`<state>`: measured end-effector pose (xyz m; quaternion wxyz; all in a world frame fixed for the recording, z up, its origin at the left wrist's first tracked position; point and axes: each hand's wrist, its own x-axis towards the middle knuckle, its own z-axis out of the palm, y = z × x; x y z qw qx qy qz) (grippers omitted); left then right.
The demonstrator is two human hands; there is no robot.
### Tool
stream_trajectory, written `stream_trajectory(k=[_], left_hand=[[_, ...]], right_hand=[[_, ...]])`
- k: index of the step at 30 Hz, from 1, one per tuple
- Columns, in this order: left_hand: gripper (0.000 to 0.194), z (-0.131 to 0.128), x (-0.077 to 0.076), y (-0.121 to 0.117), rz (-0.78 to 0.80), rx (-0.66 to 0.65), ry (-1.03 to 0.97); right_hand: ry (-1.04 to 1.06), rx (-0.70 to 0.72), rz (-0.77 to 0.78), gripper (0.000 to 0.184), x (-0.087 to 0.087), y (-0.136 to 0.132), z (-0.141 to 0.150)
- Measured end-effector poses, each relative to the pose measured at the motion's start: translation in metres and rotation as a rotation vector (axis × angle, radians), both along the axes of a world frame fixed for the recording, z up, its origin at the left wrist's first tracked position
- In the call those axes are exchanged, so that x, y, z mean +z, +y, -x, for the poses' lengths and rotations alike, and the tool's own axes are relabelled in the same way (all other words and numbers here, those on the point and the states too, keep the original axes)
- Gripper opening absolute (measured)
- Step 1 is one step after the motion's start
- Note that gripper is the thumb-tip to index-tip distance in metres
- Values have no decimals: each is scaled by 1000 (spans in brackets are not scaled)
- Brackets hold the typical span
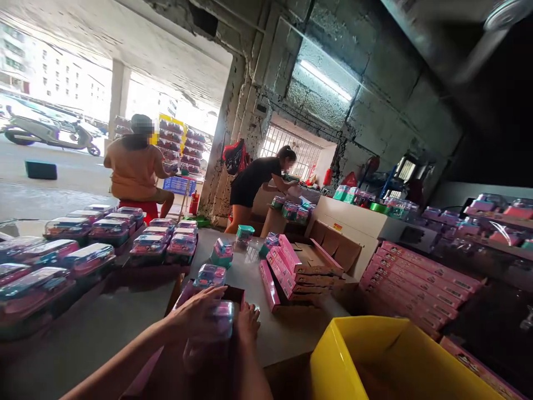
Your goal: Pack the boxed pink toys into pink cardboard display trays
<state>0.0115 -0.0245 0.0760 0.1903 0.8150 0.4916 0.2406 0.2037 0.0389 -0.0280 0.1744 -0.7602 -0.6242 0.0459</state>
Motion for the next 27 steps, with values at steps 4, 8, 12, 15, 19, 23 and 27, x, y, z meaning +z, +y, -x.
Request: stream_trajectory(k=[4,8,12,15,19,23,27], left_hand=[[91,18,1,-7,-16,-33,-39],[108,32,-18,-15,113,8,-21],[115,42,-47,-14,270,-11,-76],[116,45,-59,-8,367,-43,-146],[98,41,-66,-3,315,-99,-192],[72,42,-65,-4,229,-151,-168],[49,51,-43,5,-90,56,-239]], right_hand=[[121,6,6,41,13,-9,0],[287,67,-43,36,22,-15,-5],[490,174,-120,44,23,-28,-19],[651,334,-124,53,32,-51,-29],[938,687,-15,75,49,-76,-29],[938,636,26,92,50,-82,-19],[952,599,29,109,42,-84,-20]])
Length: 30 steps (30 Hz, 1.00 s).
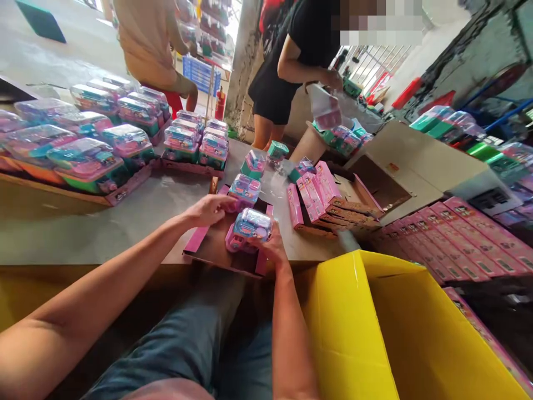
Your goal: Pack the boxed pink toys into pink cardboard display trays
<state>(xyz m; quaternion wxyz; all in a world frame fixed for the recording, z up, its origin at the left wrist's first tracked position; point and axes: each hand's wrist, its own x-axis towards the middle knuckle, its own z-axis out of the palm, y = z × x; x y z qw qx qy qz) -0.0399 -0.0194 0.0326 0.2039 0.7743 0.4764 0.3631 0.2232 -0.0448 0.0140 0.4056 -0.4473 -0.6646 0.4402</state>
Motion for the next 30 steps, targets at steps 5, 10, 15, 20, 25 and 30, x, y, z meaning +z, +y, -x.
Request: stream_trajectory(k=[5,10,15,20,25,30], left_hand=[[39,-7,50,31,-339,216,200],[51,-46,65,65,-328,15,551],[65,-71,46,85,-186,50,692],[51,-69,38,87,-166,139,708],[46,-59,48,81,-172,116,739],[39,-52,49,80,-142,123,743]], right_hand=[[-405,-104,-380,102,35,-9,1],[-900,-146,-616,78,68,-24,45],[-1110,-389,-401,92,40,-35,83],[-1052,-418,-382,82,30,-26,81],[-972,-442,-481,75,31,-10,79],[-981,-518,-558,73,23,10,77]])
